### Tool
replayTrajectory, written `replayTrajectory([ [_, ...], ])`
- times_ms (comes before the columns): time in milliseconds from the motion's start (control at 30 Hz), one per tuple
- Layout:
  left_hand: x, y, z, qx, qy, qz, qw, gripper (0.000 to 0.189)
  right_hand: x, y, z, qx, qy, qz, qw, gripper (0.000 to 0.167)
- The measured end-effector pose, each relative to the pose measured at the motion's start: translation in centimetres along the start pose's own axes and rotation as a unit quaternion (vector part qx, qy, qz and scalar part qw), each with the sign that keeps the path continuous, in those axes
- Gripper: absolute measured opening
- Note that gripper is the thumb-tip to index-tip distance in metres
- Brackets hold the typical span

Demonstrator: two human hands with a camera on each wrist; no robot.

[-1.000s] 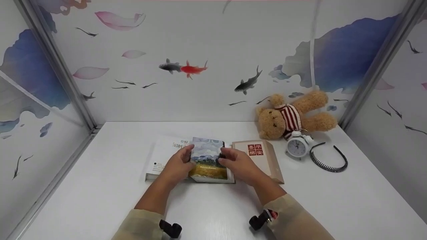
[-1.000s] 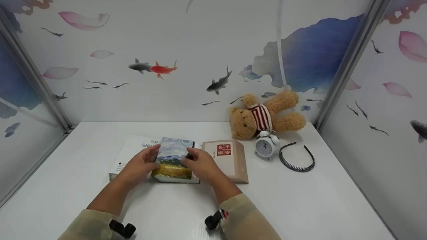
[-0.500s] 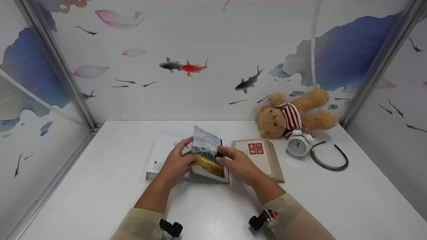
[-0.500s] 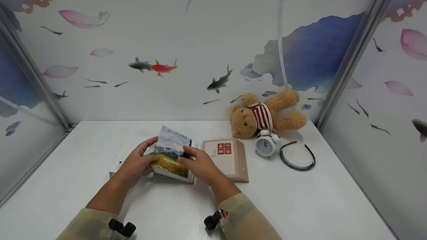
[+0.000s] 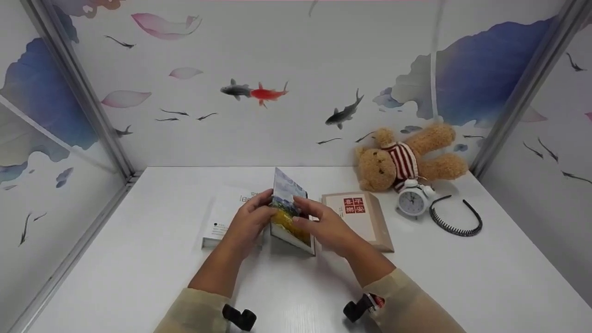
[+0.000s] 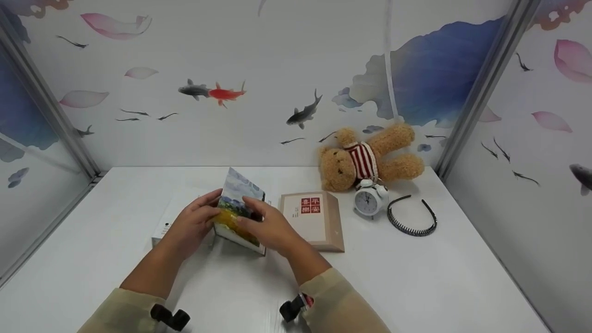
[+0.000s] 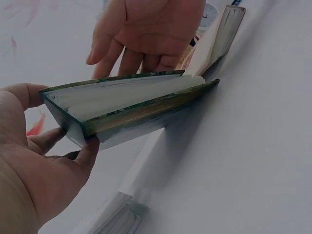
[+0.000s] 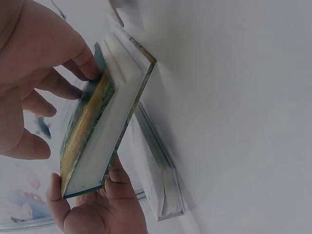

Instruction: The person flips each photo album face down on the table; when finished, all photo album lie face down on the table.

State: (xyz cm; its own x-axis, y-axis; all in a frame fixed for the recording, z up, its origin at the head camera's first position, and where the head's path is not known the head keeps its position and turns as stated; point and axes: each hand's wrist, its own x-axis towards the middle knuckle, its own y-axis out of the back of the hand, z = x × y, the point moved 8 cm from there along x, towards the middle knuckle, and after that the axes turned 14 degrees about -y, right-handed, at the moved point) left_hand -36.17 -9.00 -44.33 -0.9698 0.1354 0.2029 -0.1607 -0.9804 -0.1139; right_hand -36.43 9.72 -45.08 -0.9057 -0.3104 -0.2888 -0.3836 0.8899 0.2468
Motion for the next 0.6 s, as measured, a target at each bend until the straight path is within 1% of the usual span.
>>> replayTrajectory([
  [100, -0.1, -0.5, 0.4, 0.006, -0.016, -0.022, 0.9996, 0.058, -0.5, -0.2, -1.0, 0.019, 0.022, -0.015, 0.9995, 0.066],
  [200, -0.1, -1.2, 0.5, 0.007, -0.023, -0.047, 0.9986, 0.057, -1.1, -0.4, -2.0, 0.042, 0.047, -0.029, 0.9976, 0.066],
  [267, -0.3, -1.6, 0.4, 0.009, -0.022, -0.059, 0.9979, 0.059, -1.6, -0.4, -2.6, 0.048, 0.06, -0.031, 0.9966, 0.066],
  [367, -0.4, -2.3, 0.7, 0.015, -0.036, -0.079, 0.9961, 0.062, -2.2, -0.2, -3.1, 0.054, 0.067, -0.026, 0.996, 0.064],
  [500, -0.5, -3.0, 1.3, 0.022, -0.062, -0.087, 0.9941, 0.066, -2.6, 0.2, -3.7, 0.075, 0.071, -0.017, 0.9945, 0.065],
  [600, -0.4, -3.2, 1.5, 0.026, -0.072, -0.089, 0.9931, 0.067, -2.6, 0.6, -3.8, 0.087, 0.068, -0.007, 0.9939, 0.067],
])
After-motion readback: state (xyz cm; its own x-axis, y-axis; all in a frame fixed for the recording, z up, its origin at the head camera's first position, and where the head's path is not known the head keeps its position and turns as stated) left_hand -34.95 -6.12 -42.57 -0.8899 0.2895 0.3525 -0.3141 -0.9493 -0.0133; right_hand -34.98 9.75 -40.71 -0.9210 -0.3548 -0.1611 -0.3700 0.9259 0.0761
